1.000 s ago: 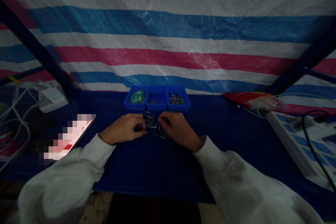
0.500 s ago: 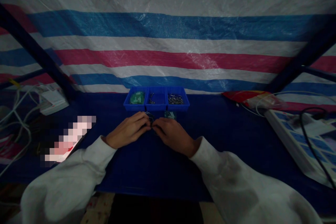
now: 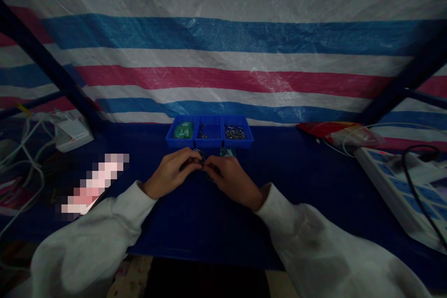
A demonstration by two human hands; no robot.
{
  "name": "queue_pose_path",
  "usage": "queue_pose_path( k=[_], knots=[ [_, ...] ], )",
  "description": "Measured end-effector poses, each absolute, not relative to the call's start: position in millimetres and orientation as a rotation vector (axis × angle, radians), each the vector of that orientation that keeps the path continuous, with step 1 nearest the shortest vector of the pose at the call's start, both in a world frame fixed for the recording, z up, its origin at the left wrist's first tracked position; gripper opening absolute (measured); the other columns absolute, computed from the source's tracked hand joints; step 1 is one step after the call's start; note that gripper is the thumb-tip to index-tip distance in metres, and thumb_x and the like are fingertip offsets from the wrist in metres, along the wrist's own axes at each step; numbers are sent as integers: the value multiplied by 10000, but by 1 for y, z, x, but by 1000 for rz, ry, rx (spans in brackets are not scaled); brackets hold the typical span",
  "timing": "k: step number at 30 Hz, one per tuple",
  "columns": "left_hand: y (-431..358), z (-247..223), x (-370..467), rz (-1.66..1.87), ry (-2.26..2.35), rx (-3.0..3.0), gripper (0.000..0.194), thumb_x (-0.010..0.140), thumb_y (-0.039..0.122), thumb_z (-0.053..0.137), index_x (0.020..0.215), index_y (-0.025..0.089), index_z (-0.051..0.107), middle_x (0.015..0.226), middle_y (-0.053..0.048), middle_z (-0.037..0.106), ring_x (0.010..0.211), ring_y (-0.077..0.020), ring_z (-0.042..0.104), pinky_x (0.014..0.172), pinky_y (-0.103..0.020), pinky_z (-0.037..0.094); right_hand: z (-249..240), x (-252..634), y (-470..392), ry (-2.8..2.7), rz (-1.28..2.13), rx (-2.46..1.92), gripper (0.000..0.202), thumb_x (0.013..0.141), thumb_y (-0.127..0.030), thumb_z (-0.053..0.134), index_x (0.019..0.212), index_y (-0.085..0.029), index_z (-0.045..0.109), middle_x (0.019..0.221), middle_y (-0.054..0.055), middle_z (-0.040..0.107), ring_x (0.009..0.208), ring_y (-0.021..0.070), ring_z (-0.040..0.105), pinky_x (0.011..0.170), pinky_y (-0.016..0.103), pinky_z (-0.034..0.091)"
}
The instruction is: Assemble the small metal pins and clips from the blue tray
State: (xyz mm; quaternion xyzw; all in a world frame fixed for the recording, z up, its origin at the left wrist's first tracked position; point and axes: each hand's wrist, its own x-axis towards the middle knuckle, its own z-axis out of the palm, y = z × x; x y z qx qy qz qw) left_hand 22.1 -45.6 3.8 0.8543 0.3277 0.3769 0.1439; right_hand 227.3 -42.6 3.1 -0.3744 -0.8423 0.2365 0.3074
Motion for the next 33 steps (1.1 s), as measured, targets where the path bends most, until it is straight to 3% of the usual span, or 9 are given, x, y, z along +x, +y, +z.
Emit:
queue_pose_path(
  k=[6, 18, 24, 26, 30, 33],
  knots=[
    [-42, 2, 20, 1199, 936, 2533, 149, 915, 233, 619, 1050, 172, 614, 1004, -68, 633, 952, -178, 609, 852, -311, 502, 1, 228, -41, -2177, 645, -1064, 143, 933, -176, 528, 852, -174, 645, 644, -33, 603, 538, 91, 517, 536, 216, 351],
    [-38, -7, 16, 1050, 884, 2790, 129, 959, 250, 543, 964, 162, 637, 912, -56, 673, 870, -164, 634, 791, -287, 528, 5, 226, -49, -2232, 623, -1040, 131, 915, -183, 538, 840, -178, 646, 686, -15, 640, 582, 104, 558, 567, 225, 385],
    [-42, -5, 18, 1048, 989, 2705, 82, 916, 208, 574, 936, 165, 641, 854, -35, 687, 769, -142, 659, 715, -245, 532, 10, 229, -53, -2270, 407, -1066, 185, 968, -328, 509, 947, -178, 614, 780, 31, 665, 635, 140, 595, 609, 260, 419],
    [-43, -4, 19, 1097, 1034, 2579, 88, 882, 186, 613, 965, 178, 639, 819, -4, 704, 680, -114, 655, 666, -213, 522, 11, 230, -53, -2277, 363, -1077, 177, 975, -319, 497, 972, -183, 610, 803, 41, 673, 644, 146, 603, 622, 266, 428],
    [-45, -2, 21, 1160, 1066, 2374, 308, 889, 176, 605, 1194, 209, 574, 825, 24, 725, 597, -80, 642, 611, -173, 505, 7, 230, -51, -2313, 336, -1066, 127, 967, -256, 505, 999, -187, 606, 872, 56, 692, 666, 148, 622, 622, 261, 437],
    [-45, 0, 23, 1132, 1027, 2371, 204, 936, 194, 550, 1125, 203, 628, 903, -2, 733, 712, -101, 682, 696, -195, 524, 1, 228, -50, -2339, 324, -1048, 97, 955, -245, 536, 996, -186, 602, 906, 54, 700, 680, 148, 629, 622, 258, 439]
  ],
)
